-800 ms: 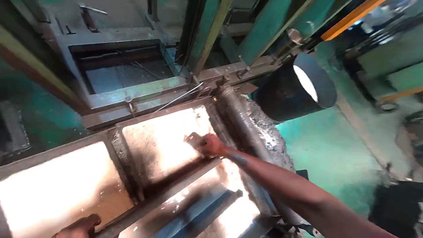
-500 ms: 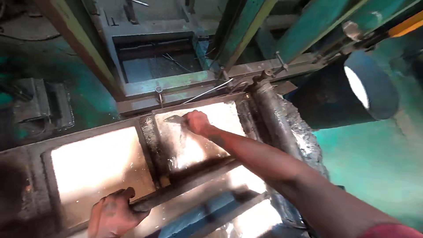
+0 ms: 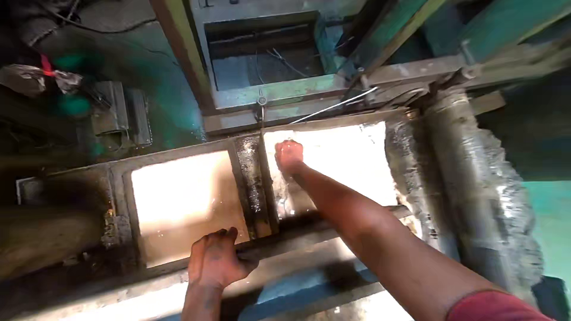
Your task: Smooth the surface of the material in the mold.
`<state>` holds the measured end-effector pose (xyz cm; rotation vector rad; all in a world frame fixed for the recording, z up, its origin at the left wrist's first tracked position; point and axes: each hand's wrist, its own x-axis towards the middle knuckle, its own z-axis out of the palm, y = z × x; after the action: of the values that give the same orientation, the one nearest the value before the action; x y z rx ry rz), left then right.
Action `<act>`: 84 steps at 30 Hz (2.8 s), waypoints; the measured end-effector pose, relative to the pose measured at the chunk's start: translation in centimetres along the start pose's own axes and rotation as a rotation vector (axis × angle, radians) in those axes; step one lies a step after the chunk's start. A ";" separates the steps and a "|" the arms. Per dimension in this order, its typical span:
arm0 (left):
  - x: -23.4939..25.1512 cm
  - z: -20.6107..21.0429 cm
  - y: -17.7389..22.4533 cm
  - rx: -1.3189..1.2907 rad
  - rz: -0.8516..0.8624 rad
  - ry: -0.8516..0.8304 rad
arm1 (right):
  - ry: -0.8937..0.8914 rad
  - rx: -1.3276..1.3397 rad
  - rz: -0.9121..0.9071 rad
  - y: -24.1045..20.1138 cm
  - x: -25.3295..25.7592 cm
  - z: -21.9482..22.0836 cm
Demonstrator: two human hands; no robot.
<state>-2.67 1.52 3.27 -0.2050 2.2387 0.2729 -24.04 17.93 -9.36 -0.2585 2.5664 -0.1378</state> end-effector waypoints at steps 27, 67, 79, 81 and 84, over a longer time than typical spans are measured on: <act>0.0 0.1 0.4 0.006 0.021 0.015 | -0.234 -0.142 -0.138 1.6 -4.7 1.9; 0.3 1.6 -0.3 -0.022 0.087 0.151 | -0.740 0.089 -0.427 4.6 -8.9 4.0; 0.4 1.3 -0.1 0.012 0.054 0.143 | -0.686 -0.148 -0.580 4.7 -10.7 -0.8; 0.4 1.2 0.0 0.002 0.044 0.144 | -0.547 -0.106 -0.570 5.6 -12.4 -3.4; 0.3 1.4 0.0 -0.012 0.056 0.189 | -0.151 0.087 -0.581 8.4 -15.8 -7.0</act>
<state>-1.88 1.85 2.17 -0.1806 2.4332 0.3083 -16.06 29.82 3.45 -0.9374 2.2593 -0.4236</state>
